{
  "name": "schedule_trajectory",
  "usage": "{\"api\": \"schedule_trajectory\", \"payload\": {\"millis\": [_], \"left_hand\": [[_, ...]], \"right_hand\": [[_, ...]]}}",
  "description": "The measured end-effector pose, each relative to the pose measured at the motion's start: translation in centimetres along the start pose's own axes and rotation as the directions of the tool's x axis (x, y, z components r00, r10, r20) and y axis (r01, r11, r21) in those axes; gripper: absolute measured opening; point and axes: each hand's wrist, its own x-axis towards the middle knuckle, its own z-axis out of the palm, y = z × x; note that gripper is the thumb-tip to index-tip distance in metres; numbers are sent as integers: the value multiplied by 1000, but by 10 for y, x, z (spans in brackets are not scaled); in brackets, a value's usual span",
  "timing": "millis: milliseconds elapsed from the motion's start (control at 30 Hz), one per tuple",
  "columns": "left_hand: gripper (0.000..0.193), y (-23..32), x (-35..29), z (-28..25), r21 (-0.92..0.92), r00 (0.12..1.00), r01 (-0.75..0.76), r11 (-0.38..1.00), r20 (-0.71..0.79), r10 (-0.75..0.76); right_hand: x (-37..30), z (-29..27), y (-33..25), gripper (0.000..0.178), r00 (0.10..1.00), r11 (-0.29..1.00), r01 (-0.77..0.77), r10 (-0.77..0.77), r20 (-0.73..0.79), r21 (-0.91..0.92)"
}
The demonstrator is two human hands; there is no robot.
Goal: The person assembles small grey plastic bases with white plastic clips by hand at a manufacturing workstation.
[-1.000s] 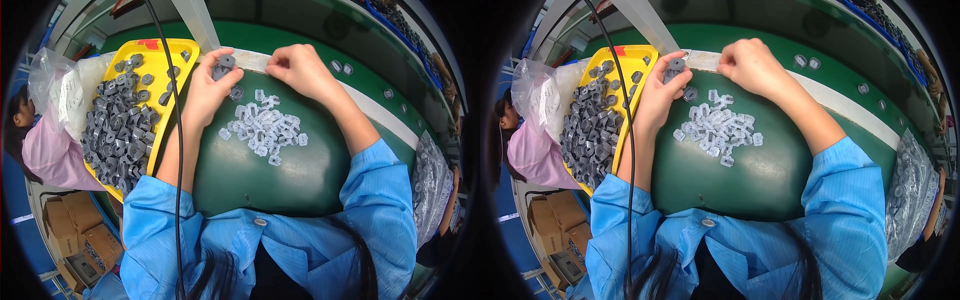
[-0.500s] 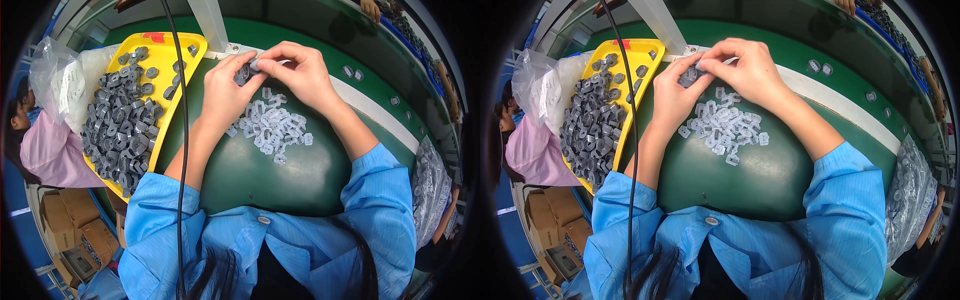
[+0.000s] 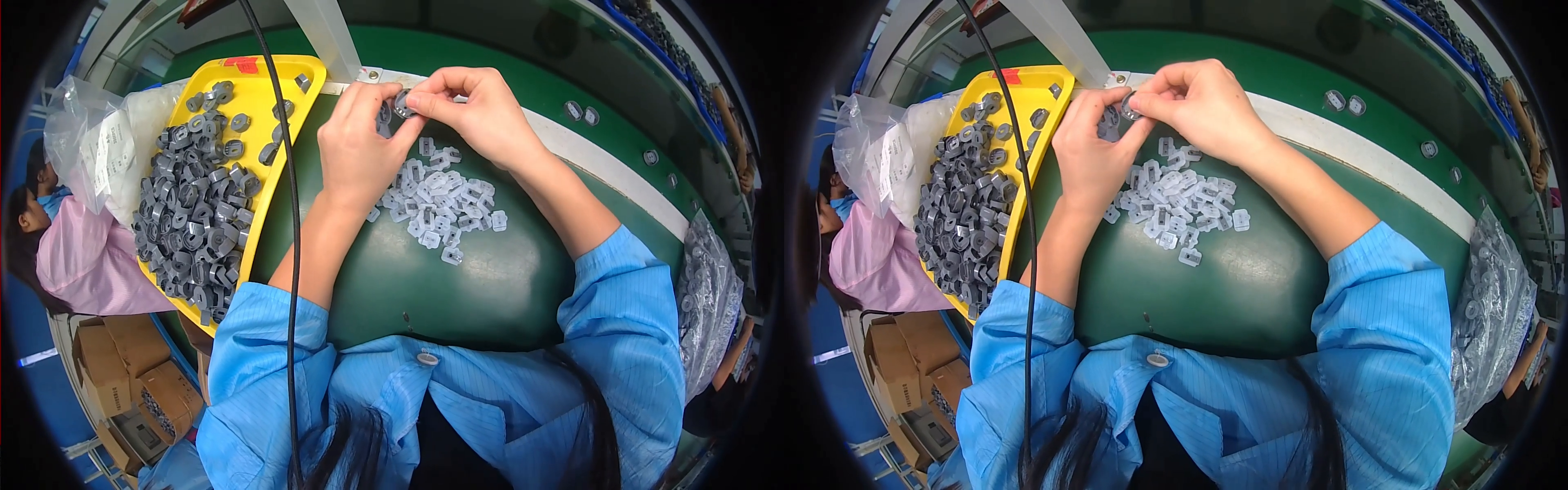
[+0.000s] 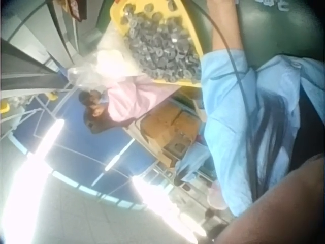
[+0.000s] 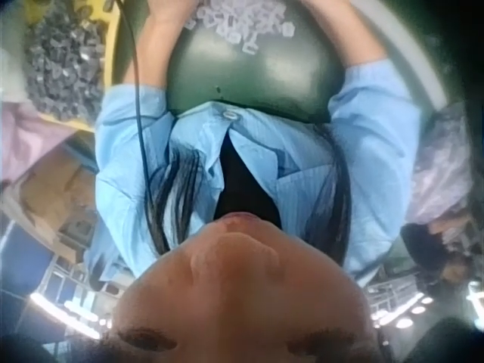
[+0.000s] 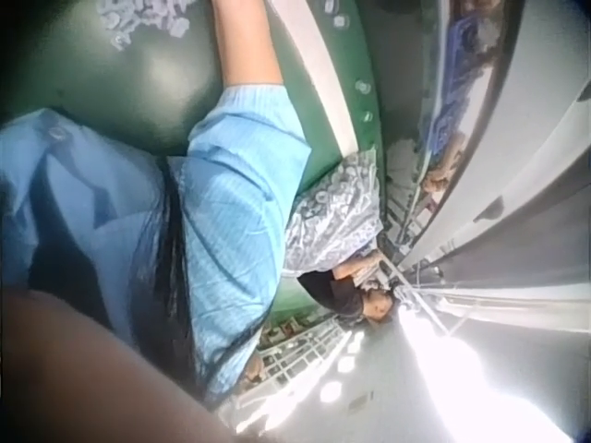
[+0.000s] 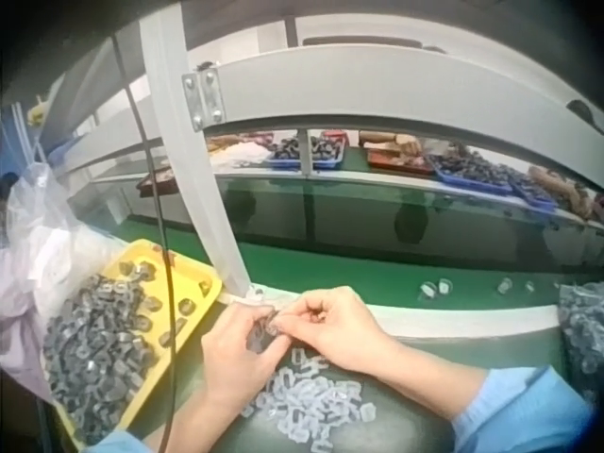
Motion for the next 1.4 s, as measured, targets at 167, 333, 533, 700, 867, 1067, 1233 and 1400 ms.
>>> {"api": "schedule_trajectory", "payload": {"millis": [167, 333, 533, 700, 867, 1067, 1233, 1400], "left_hand": [[28, 1, -2, -2, 43, 1000, 7, 999, -5, -7], [28, 3, -1, -3, 57, 1000, -14, 998, -22, 16], [29, 4, -2, -2, 44, 995, -96, 994, -22, 97], [35, 5, 0, -4, 4, 988, -137, 991, 72, 136], [36, -2, 4, -18, -184, 931, -168, 968, 293, 217], [35, 3, 6, -14, -125, 959, -168, 978, 207, 191], [45, 15, 12, -1, -211, 992, -115, 971, 25, 123], [49, 7, 3, -4, -176, 972, 205, 963, 150, -179]], "right_hand": [[-5, 8, -5, 19, 975, 972, 152, -178, -133, -181], [-3, 6, 1, 18, 992, 996, 82, -86, -93, -46], [3, -7, 0, 15, 907, 756, -418, 317, 276, 505], [9, -22, 16, 13, 920, 826, -352, 217, 327, 440], [10, -36, 0, 13, 808, 922, -358, 229, 543, 144], [5, -24, -11, 15, 907, 964, -261, 223, 358, 60], [11, -10, 6, 16, 929, 624, -345, 119, 351, 702], [21, -32, 19, 17, 966, 865, -260, 241, 99, 429]]}}
